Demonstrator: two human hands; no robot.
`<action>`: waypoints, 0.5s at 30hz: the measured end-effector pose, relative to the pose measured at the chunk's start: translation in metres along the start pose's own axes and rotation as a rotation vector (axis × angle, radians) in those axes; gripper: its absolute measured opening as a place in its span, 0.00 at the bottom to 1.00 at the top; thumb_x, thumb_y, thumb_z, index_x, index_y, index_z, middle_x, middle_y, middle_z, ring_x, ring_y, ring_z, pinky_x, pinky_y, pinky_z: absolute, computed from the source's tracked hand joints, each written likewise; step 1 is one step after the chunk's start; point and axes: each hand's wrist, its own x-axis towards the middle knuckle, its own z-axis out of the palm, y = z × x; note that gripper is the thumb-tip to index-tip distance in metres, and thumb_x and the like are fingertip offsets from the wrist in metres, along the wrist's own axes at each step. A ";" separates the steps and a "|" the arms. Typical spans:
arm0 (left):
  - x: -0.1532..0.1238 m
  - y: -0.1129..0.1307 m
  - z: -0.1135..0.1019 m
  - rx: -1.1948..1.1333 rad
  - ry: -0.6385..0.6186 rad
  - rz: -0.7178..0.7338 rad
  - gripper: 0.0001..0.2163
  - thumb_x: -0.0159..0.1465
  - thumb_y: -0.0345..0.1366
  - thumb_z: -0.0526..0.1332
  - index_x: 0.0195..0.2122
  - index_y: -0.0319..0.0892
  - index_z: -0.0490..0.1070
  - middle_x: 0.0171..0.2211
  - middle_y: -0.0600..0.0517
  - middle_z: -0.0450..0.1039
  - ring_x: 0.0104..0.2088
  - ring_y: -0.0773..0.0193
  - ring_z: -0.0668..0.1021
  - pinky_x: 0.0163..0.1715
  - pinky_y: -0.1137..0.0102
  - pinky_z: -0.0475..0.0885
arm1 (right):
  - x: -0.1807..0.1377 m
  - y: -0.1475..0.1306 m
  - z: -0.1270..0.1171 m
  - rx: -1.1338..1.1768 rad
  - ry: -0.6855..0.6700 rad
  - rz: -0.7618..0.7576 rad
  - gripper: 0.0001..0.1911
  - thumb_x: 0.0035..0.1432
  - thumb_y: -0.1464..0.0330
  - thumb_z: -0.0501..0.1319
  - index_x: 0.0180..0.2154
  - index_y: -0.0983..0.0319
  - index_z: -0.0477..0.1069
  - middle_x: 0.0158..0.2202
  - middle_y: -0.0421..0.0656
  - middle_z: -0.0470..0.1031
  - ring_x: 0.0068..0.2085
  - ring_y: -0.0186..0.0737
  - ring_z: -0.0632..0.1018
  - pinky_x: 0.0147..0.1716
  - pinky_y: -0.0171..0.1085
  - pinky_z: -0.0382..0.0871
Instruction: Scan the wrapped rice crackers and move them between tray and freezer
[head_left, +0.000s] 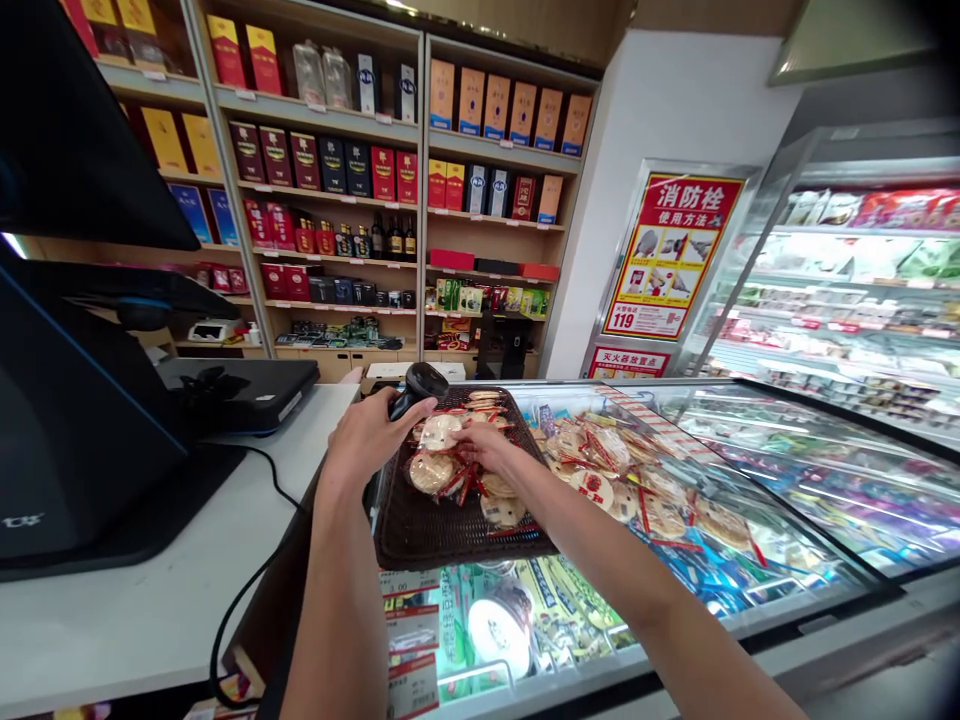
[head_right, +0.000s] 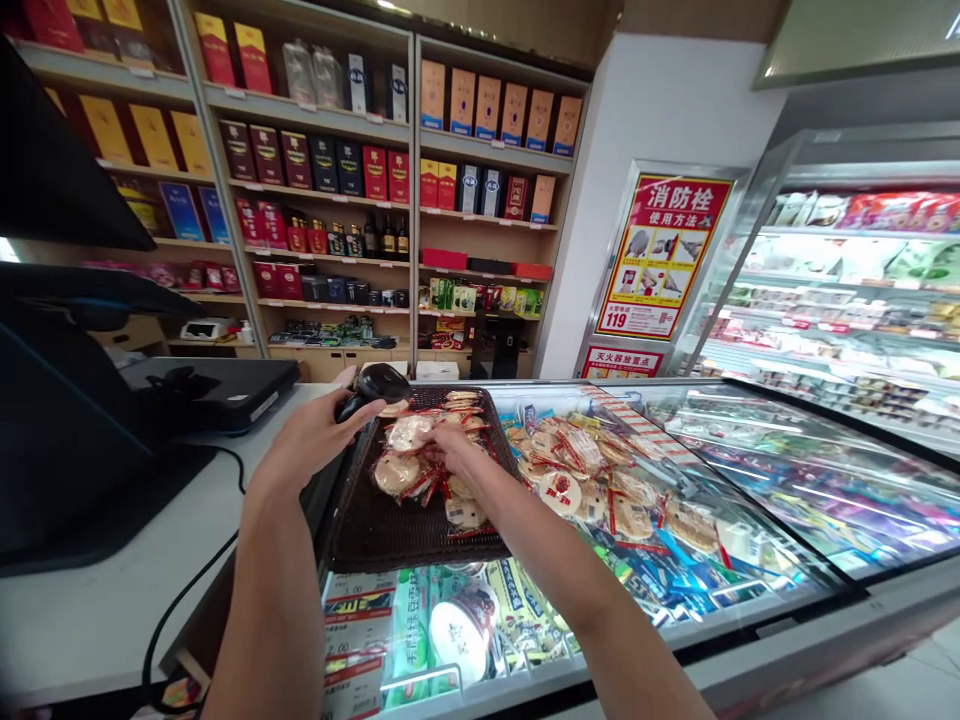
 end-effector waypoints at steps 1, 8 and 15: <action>0.001 0.001 0.001 0.003 -0.004 0.002 0.29 0.59 0.66 0.50 0.41 0.46 0.73 0.39 0.44 0.80 0.43 0.47 0.79 0.35 0.67 0.66 | -0.001 -0.003 -0.007 0.011 0.008 0.024 0.15 0.60 0.66 0.65 0.47 0.64 0.71 0.42 0.46 0.77 0.41 0.40 0.79 0.41 0.41 0.76; 0.002 0.023 0.013 0.001 -0.117 0.126 0.27 0.59 0.65 0.52 0.38 0.46 0.74 0.36 0.48 0.79 0.39 0.50 0.79 0.33 0.68 0.66 | -0.025 -0.015 -0.062 0.251 0.285 0.061 0.07 0.55 0.77 0.63 0.36 0.63 0.70 0.32 0.41 0.78 0.28 0.31 0.78 0.34 0.33 0.78; 0.008 0.045 0.043 -0.043 -0.287 0.378 0.27 0.61 0.63 0.51 0.40 0.45 0.76 0.36 0.48 0.79 0.38 0.53 0.79 0.37 0.67 0.68 | -0.061 -0.008 -0.081 0.343 0.307 -0.056 0.12 0.51 0.71 0.69 0.38 0.62 0.71 0.36 0.41 0.78 0.32 0.33 0.80 0.38 0.34 0.79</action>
